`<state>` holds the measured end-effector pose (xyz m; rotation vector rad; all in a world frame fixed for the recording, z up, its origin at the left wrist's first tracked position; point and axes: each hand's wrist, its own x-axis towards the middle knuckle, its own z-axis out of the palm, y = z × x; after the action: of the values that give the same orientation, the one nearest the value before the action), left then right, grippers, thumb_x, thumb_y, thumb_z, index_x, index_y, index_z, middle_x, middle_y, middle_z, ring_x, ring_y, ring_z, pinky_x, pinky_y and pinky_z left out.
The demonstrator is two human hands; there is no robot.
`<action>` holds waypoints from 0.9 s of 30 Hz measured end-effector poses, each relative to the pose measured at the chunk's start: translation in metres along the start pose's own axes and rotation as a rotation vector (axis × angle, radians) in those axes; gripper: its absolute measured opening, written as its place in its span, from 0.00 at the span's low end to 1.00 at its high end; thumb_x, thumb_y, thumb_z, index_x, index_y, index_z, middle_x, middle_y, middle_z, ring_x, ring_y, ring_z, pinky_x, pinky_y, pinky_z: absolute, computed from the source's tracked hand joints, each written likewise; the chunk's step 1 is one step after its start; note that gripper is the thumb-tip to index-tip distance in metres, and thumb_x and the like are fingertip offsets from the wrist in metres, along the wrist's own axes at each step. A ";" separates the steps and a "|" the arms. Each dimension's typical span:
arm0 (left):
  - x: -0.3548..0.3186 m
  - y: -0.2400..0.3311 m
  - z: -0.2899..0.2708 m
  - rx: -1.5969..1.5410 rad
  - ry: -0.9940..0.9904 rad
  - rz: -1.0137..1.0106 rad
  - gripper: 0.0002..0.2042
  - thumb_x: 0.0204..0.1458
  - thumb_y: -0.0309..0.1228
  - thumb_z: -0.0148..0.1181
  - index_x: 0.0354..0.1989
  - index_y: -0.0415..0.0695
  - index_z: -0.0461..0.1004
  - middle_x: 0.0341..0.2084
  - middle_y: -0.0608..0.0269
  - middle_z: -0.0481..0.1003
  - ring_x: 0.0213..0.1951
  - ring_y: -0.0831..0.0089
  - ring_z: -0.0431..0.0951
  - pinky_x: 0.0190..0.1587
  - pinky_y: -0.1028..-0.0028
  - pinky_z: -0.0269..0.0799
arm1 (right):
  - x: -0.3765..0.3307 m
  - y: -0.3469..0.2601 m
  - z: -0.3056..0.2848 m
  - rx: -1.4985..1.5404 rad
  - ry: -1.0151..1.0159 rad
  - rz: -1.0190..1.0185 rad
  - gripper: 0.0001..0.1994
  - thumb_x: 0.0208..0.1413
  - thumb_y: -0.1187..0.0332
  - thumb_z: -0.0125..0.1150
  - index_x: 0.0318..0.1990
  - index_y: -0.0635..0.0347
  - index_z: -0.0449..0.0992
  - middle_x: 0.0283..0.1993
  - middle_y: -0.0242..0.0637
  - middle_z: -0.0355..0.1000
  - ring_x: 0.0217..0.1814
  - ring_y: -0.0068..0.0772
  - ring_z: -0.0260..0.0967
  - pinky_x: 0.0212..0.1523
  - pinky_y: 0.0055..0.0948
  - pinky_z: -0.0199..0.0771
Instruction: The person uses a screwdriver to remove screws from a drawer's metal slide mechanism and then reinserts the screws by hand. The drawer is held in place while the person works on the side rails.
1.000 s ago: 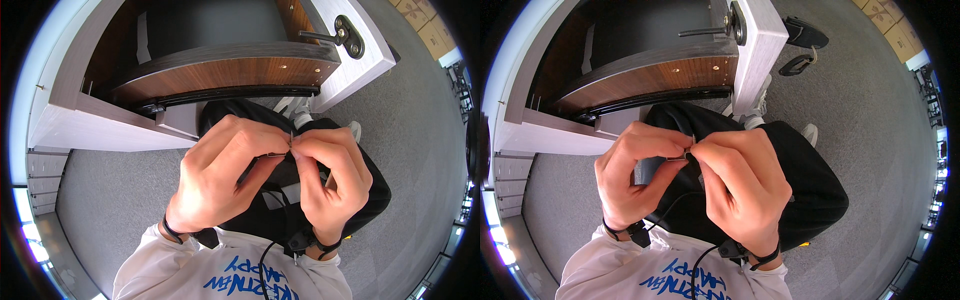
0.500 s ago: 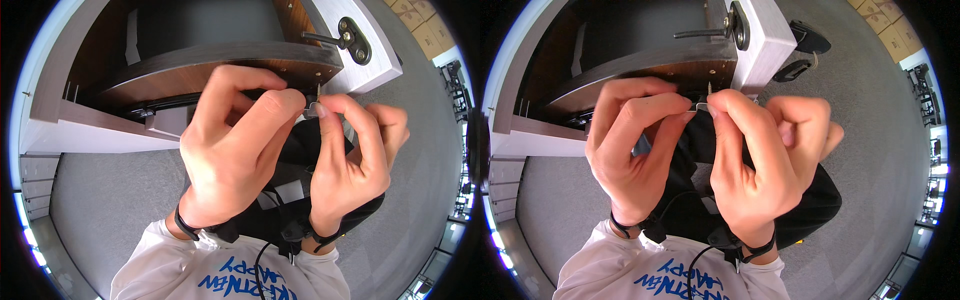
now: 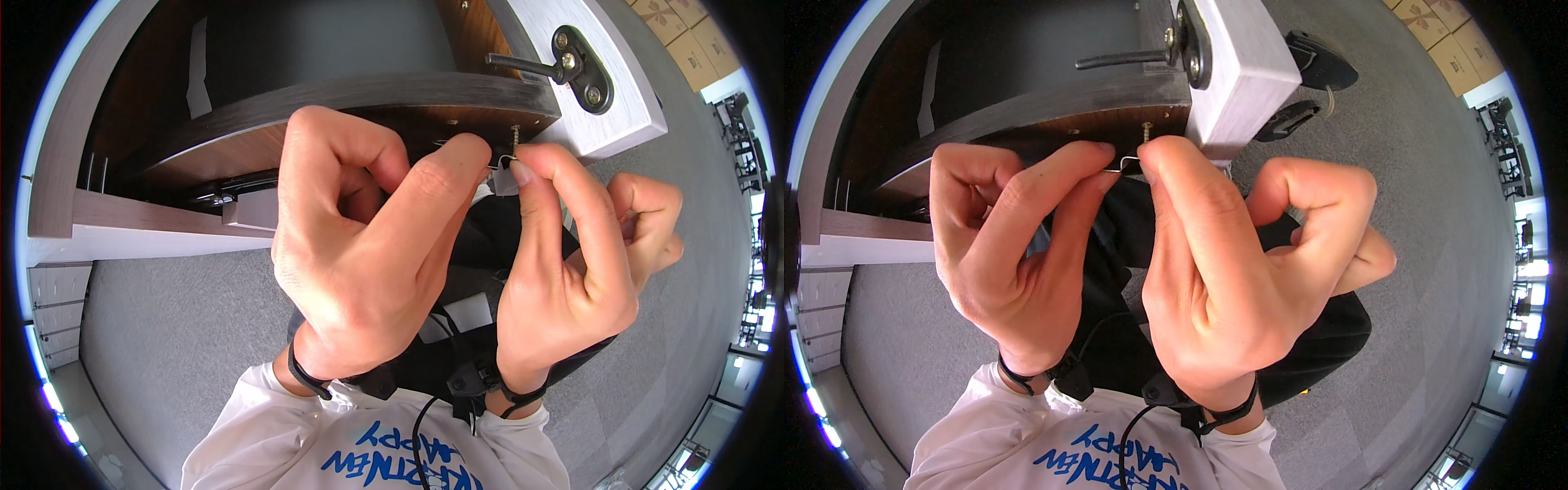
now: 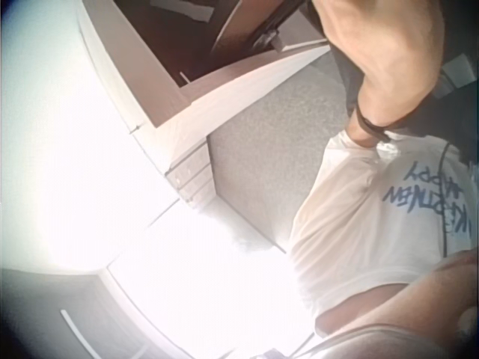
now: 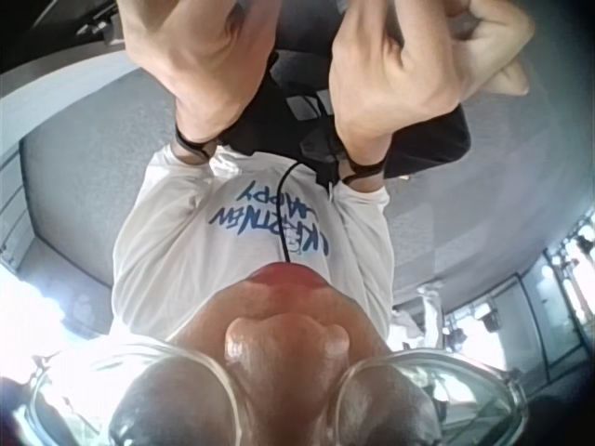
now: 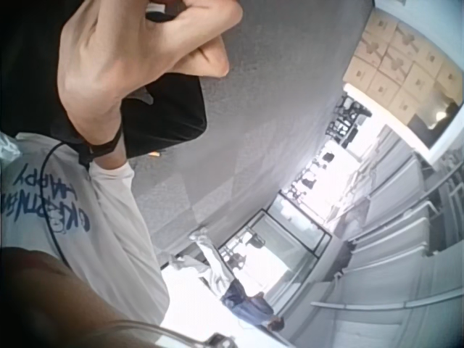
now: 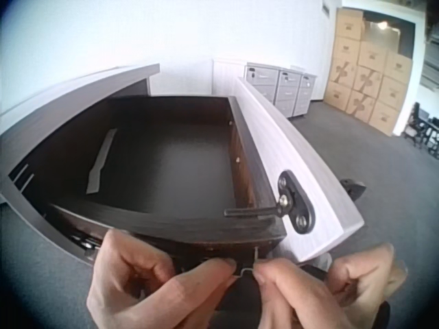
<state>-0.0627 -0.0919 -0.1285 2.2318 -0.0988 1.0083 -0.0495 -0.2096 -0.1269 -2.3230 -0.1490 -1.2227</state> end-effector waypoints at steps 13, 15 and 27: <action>0.002 0.001 0.001 -0.029 0.039 0.031 0.15 0.35 0.19 0.76 0.35 0.45 0.85 0.26 0.69 0.62 0.26 0.79 0.62 0.25 0.78 0.54 | -0.004 0.000 0.005 0.015 0.087 -0.034 0.12 0.40 0.77 0.76 0.33 0.48 0.87 0.35 0.22 0.64 0.39 0.26 0.54 0.38 0.25 0.55; 0.003 0.001 0.002 -0.034 0.039 0.054 0.15 0.35 0.19 0.76 0.35 0.45 0.85 0.26 0.70 0.63 0.26 0.79 0.63 0.25 0.78 0.54 | -0.004 0.001 0.005 -0.003 0.088 -0.041 0.12 0.41 0.77 0.76 0.33 0.48 0.87 0.36 0.22 0.65 0.39 0.26 0.55 0.38 0.25 0.55; 0.006 0.001 0.003 -0.063 0.027 0.113 0.14 0.37 0.19 0.75 0.35 0.44 0.85 0.25 0.69 0.66 0.24 0.79 0.64 0.24 0.79 0.56 | -0.003 0.004 0.005 -0.016 0.140 -0.085 0.14 0.40 0.77 0.75 0.36 0.46 0.87 0.39 0.24 0.68 0.41 0.27 0.55 0.40 0.25 0.55</action>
<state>-0.0565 -0.0935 -0.1251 2.1750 -0.2435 1.0804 -0.0463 -0.2097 -0.1332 -2.2558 -0.1924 -1.4280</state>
